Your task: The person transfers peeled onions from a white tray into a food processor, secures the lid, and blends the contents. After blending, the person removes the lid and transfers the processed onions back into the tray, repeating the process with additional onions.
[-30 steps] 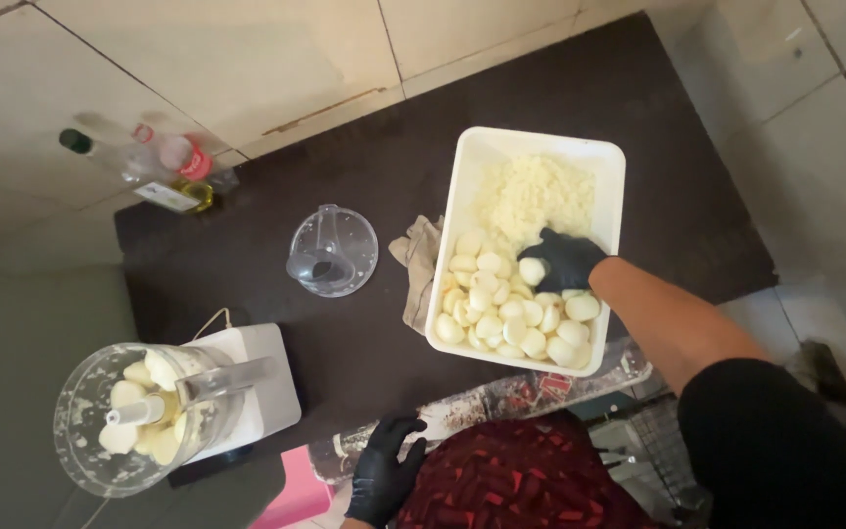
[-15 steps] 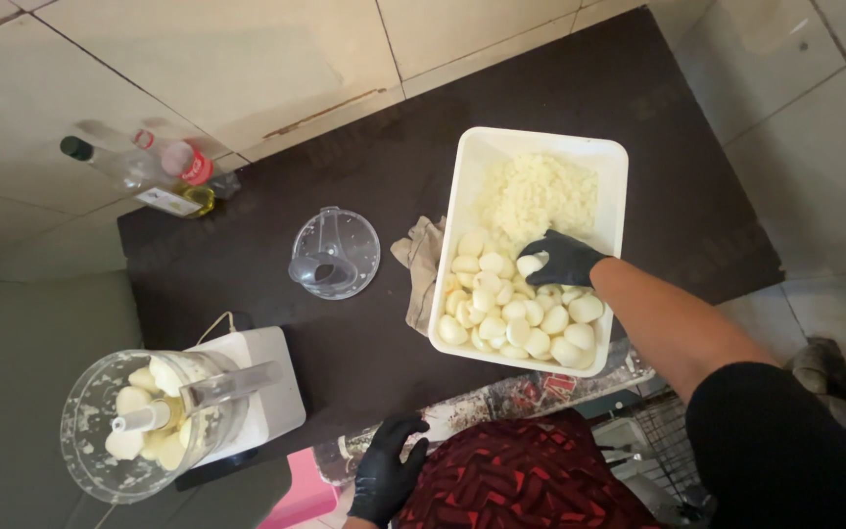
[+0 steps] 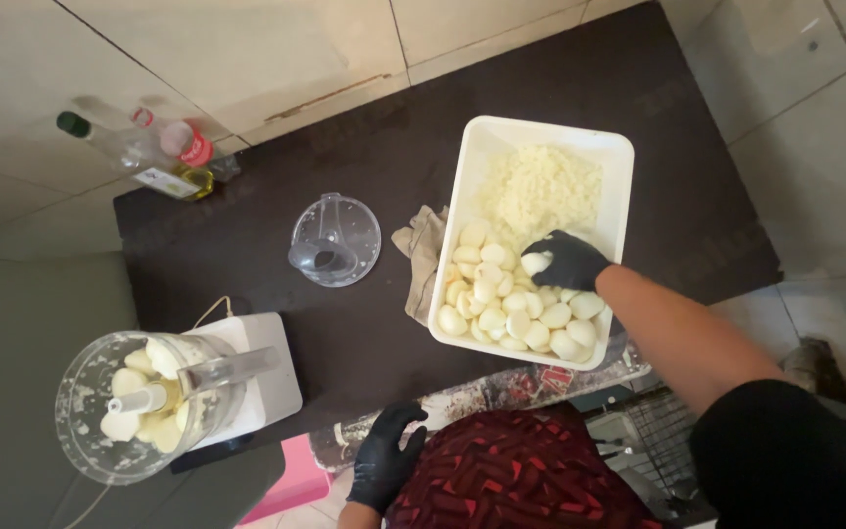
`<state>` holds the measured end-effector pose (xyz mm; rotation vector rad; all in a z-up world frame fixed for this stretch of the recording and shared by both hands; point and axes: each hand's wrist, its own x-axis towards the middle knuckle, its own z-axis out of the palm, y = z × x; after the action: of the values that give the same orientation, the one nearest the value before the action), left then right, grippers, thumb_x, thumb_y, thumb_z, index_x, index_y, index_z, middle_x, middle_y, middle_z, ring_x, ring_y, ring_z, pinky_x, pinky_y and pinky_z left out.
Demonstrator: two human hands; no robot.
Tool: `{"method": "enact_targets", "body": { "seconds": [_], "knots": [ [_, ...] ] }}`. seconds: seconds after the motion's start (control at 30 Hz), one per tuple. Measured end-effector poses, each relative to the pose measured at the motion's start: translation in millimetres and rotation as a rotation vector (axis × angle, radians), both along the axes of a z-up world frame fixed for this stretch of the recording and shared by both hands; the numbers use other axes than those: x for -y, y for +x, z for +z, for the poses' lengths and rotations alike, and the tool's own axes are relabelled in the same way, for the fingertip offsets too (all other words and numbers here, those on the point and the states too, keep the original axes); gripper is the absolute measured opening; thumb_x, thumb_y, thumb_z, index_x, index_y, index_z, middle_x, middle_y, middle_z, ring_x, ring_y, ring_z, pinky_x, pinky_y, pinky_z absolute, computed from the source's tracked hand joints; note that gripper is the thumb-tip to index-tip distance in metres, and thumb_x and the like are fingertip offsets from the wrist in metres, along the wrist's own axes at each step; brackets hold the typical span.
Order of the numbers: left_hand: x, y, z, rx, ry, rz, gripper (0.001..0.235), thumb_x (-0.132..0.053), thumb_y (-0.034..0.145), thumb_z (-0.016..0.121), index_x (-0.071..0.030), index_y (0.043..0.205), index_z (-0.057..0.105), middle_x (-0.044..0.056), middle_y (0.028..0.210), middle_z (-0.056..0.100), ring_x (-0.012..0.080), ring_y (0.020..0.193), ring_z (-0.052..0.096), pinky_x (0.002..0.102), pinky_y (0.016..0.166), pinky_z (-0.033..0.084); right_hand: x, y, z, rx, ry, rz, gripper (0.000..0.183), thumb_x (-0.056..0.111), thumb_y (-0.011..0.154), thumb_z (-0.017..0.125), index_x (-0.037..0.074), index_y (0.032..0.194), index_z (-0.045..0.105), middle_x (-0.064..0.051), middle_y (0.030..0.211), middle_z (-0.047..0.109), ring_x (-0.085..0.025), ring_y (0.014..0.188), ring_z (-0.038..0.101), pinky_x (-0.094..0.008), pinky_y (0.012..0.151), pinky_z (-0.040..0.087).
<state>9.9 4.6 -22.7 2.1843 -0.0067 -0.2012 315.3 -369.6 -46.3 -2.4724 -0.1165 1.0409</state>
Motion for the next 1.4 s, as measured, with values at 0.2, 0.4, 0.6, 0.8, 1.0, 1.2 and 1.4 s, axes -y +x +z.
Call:
{"method": "enact_targets", "body": {
  "seconds": [0.2,0.4,0.6,0.8,1.0,1.2,1.4],
  "knots": [
    [-4.1,0.7,2.5,0.009,0.021,-0.028,0.020,-0.022,0.092,0.068,-0.017,0.110,0.075,0.006,0.120,0.073,0.0255,0.115,0.069,0.037,0.100,0.051,16.5,12.6,19.1,-0.019,0.277,-0.334,0.057,0.025,0.071,0.085,0.020,0.128,0.075,-0.007,0.142,0.066,-0.021,0.132,0.058,-0.033,0.112,0.043],
    [-4.6,0.7,6.5,-0.057,0.027,0.018,0.021,-0.022,0.091,0.066,-0.020,0.110,0.075,0.002,0.119,0.072,0.0230,0.113,0.069,0.034,0.098,0.051,13.2,1.1,36.3,-0.432,0.860,-0.801,0.056,0.005,0.082,0.067,0.010,0.138,0.063,-0.019,0.123,0.066,-0.036,0.093,0.068,-0.047,0.060,0.060],
    [-4.3,-13.6,-26.3,0.008,0.073,0.094,0.021,-0.022,0.089,0.071,-0.023,0.110,0.077,0.002,0.128,0.072,0.0240,0.123,0.065,0.036,0.105,0.049,-85.6,-15.5,48.4,-0.625,1.247,-0.758,0.055,0.013,0.085,0.067,0.012,0.140,0.061,-0.019,0.124,0.071,-0.040,0.099,0.072,-0.048,0.060,0.062],
    [-10.0,-21.2,19.1,0.135,-0.013,0.102,0.016,-0.024,0.093,0.063,-0.019,0.108,0.069,0.009,0.118,0.069,0.0314,0.108,0.067,0.041,0.092,0.052,-272.7,-41.0,164.0,-0.603,1.260,-0.530,0.043,0.017,0.083,0.068,0.010,0.126,0.068,-0.016,0.101,0.074,-0.039,0.084,0.076,-0.039,0.052,0.061],
    [-32.0,-60.4,3.9,0.087,0.015,0.229,0.020,-0.021,0.091,0.063,-0.019,0.110,0.070,0.011,0.113,0.069,0.0352,0.102,0.066,0.043,0.092,0.051,-432.2,-76.7,251.6,-0.014,1.441,0.150,0.046,0.021,0.082,0.076,0.006,0.126,0.069,-0.010,0.122,0.073,-0.019,0.111,0.069,-0.034,0.098,0.058],
    [-50.8,-99.6,-9.4,-0.082,-0.032,0.430,0.021,-0.022,0.085,0.063,-0.018,0.104,0.073,0.009,0.113,0.070,0.0324,0.101,0.068,0.042,0.088,0.054,-512.9,-115.4,245.5,0.081,1.196,0.315,0.038,0.025,0.084,0.078,0.016,0.119,0.068,-0.001,0.120,0.069,-0.014,0.113,0.066,-0.030,0.102,0.052],
    [-66.3,-104.5,-5.8,-0.241,0.026,0.432,0.024,-0.027,0.088,0.058,-0.019,0.106,0.073,0.011,0.111,0.073,0.0362,0.100,0.068,0.048,0.083,0.054,-540.1,-96.2,240.3,0.292,1.089,0.484,0.025,0.021,0.095,0.067,0.009,0.117,0.071,-0.007,0.111,0.076,-0.019,0.104,0.072,-0.032,0.097,0.056]
  ]
}}
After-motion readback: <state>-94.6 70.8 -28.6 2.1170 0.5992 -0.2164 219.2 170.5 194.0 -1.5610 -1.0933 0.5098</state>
